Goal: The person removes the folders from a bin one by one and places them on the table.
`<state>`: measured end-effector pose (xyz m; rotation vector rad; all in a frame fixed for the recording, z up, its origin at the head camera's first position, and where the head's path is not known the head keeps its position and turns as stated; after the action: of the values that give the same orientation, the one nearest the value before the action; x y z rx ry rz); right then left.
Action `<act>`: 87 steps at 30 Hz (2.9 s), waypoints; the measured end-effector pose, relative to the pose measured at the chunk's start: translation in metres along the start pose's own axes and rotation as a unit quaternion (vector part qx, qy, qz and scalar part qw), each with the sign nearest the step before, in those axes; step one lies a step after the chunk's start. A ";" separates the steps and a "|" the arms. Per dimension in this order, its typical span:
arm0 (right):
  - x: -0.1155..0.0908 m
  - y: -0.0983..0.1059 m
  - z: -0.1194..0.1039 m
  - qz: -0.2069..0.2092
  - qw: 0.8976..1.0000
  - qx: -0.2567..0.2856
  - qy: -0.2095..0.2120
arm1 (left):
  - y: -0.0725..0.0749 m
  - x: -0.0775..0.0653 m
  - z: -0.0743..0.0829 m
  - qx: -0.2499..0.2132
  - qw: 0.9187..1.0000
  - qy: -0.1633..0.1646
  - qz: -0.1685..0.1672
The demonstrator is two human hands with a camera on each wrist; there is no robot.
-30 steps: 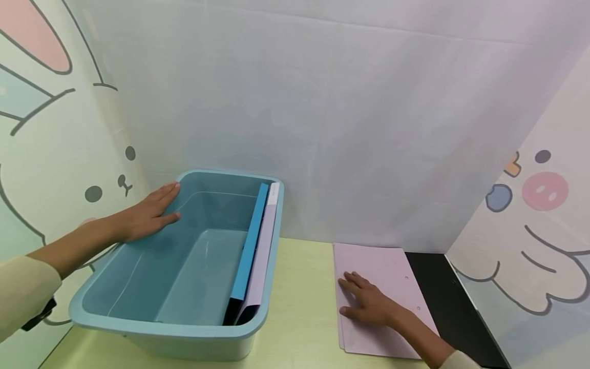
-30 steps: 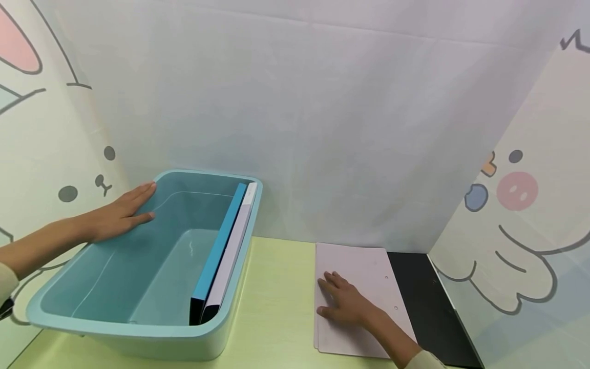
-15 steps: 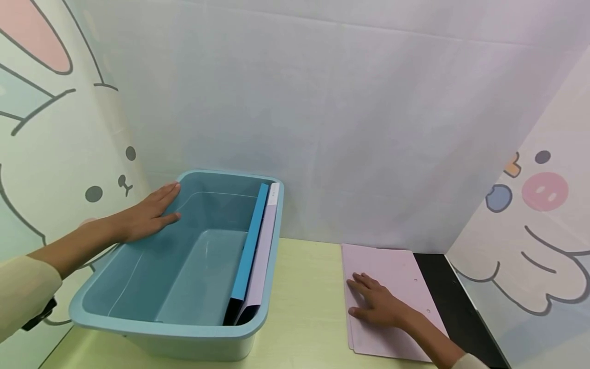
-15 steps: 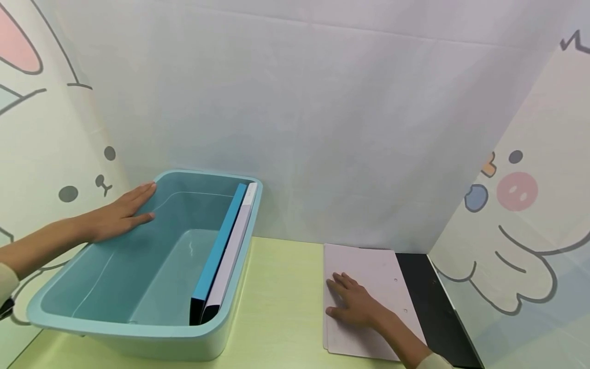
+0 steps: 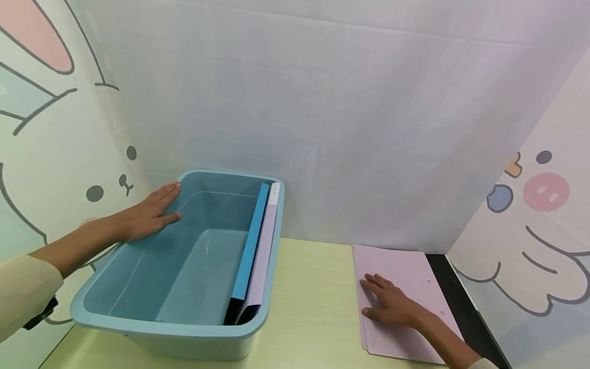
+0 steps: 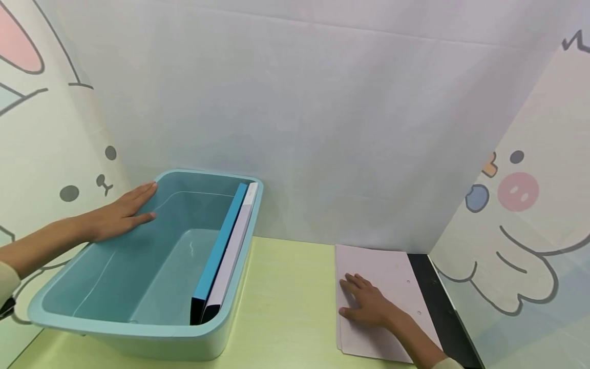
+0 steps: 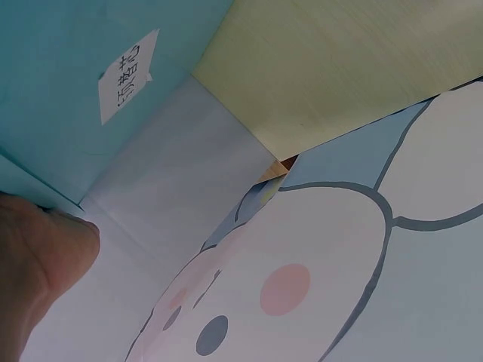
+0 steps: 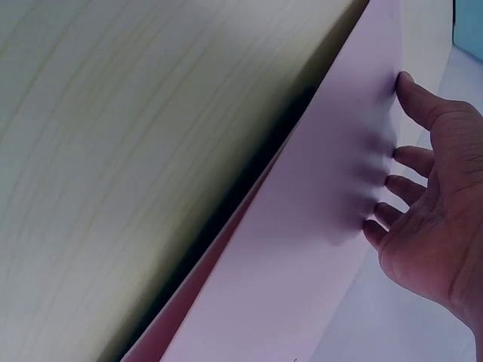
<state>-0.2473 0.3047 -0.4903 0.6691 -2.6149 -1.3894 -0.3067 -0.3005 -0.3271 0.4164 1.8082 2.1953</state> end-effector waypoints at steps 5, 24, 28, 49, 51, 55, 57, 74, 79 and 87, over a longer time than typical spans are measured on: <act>-0.003 0.006 0.010 0.006 1.000 -0.008 0.000 | -0.001 0.002 0.000 -0.008 1.000 -0.002 -0.003; -0.007 0.015 0.017 0.009 1.000 -0.005 -0.002 | 0.001 0.000 0.002 0.002 1.000 -0.008 0.002; -0.007 0.016 0.016 0.006 1.000 -0.003 -0.004 | 0.002 0.001 0.003 0.015 1.000 -0.010 0.002; 0.004 0.035 -0.001 -0.004 1.000 -0.016 -0.010 | 0.001 0.000 0.002 0.017 1.000 -0.016 0.004; 0.006 0.039 -0.004 -0.001 1.000 -0.020 -0.003 | 0.001 0.000 0.002 0.017 1.000 -0.017 0.005; 0.010 0.049 -0.010 -0.001 1.000 -0.018 -0.004 | 0.001 -0.001 0.002 0.016 1.000 -0.017 0.007; 0.012 0.054 -0.013 -0.004 1.000 -0.020 -0.007 | 0.001 -0.001 0.003 0.015 1.000 -0.017 0.007; 0.026 0.090 -0.046 0.004 0.999 -0.032 -0.009 | 0.002 -0.001 0.003 0.006 1.000 -0.013 0.005; 0.030 0.094 -0.054 -0.001 0.999 -0.042 -0.002 | 0.002 -0.001 0.003 0.005 1.000 -0.014 0.006; 0.037 0.106 -0.072 -0.006 0.999 -0.039 0.002 | 0.002 0.000 0.003 0.004 1.000 -0.016 0.008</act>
<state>-0.2946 0.2854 -0.3675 0.6780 -2.5438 -1.4827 -0.3056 -0.2983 -0.3251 0.4657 1.8051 2.1795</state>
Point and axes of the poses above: each hand's wrist, its own x-axis towards the middle knuckle, its own y-axis out of the back of the hand, z = x × y, the point moved 7 cm from there along x, towards the middle knuckle, and after that the axes turned 14 degrees about x, right-handed, at the moved point
